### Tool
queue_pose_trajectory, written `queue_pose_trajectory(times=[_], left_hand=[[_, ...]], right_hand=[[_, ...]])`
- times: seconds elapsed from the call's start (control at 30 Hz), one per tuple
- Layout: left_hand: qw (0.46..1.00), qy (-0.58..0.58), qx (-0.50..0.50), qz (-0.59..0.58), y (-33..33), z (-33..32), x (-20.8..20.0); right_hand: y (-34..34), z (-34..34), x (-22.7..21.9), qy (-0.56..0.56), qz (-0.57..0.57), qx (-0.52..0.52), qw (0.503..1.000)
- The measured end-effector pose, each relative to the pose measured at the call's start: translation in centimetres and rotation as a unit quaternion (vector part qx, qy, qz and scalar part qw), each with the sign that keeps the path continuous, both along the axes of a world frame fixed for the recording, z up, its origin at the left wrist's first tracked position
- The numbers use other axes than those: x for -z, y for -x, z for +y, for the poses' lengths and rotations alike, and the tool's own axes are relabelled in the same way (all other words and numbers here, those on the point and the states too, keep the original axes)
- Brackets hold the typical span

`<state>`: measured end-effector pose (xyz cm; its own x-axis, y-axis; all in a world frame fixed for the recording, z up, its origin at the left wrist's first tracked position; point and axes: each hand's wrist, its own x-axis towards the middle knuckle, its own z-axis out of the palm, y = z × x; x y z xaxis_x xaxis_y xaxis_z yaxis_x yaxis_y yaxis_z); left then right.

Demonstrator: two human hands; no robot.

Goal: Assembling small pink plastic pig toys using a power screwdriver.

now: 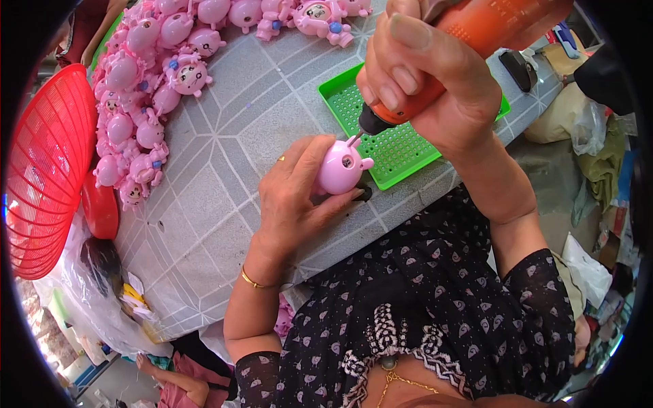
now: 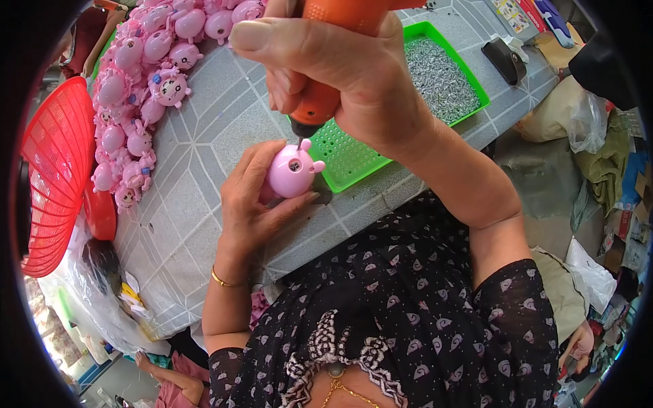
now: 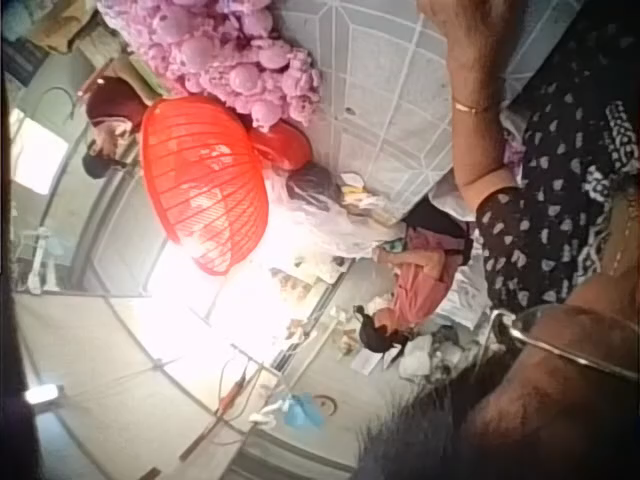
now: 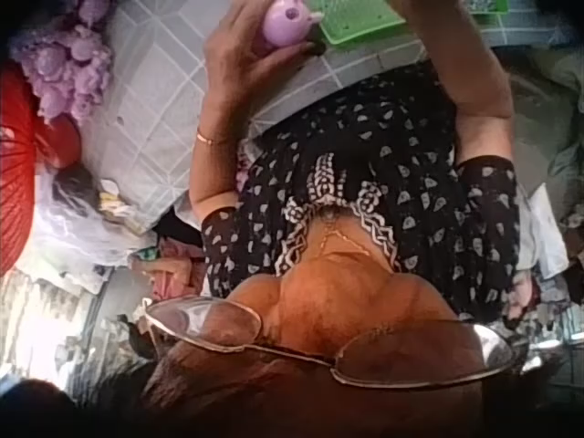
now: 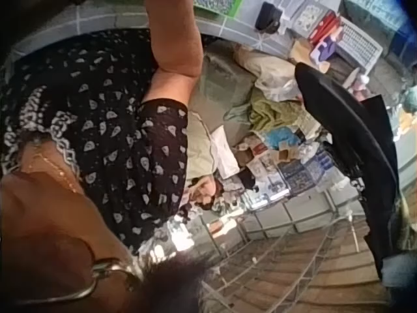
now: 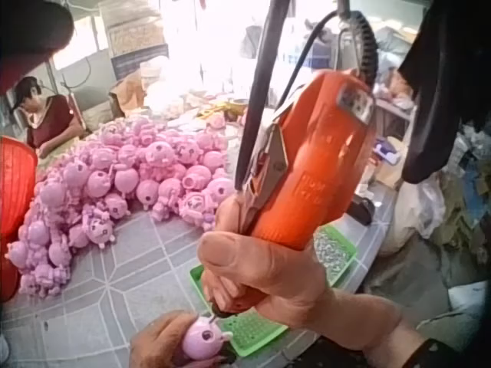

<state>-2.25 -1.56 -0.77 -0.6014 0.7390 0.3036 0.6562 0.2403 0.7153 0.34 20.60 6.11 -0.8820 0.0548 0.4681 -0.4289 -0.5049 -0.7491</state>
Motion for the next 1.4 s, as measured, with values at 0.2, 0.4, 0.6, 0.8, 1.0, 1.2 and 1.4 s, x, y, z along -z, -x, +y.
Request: queue_pose_trajectory(times=[0.2,0.4,0.6,0.8,1.0,1.2,1.4], left_hand=[[1.000,0.001,0.000,0.005,0.1,0.1,0.2],[1.000,0.006,-0.004,0.007,0.0,0.2,0.0],[1.000,-0.013,-0.010,0.024,0.2,0.2,0.3],[1.000,-0.005,-0.017,0.018,0.0,0.3,-0.1],[1.000,0.008,-0.018,0.002,-0.1,0.4,-0.2],[1.000,0.002,-0.011,0.003,0.0,0.4,0.0],[1.000,0.004,-0.011,0.009,0.0,0.4,-0.2]], right_hand=[[-1.0,-0.8,-2.2,0.056,-0.184,0.043,0.980],[-0.9,-0.6,-2.1,0.054,-0.183,0.052,0.980],[-0.9,-0.8,-2.7,0.049,-0.197,0.036,0.979],[-0.3,-2.4,-2.6,-0.031,-0.124,0.180,0.975],[0.0,-2.5,-1.4,-0.085,-0.080,0.187,0.975],[0.2,-2.3,-1.0,-0.111,-0.032,0.196,0.974],[0.4,-2.4,-0.7,-0.135,0.018,0.201,0.970]])
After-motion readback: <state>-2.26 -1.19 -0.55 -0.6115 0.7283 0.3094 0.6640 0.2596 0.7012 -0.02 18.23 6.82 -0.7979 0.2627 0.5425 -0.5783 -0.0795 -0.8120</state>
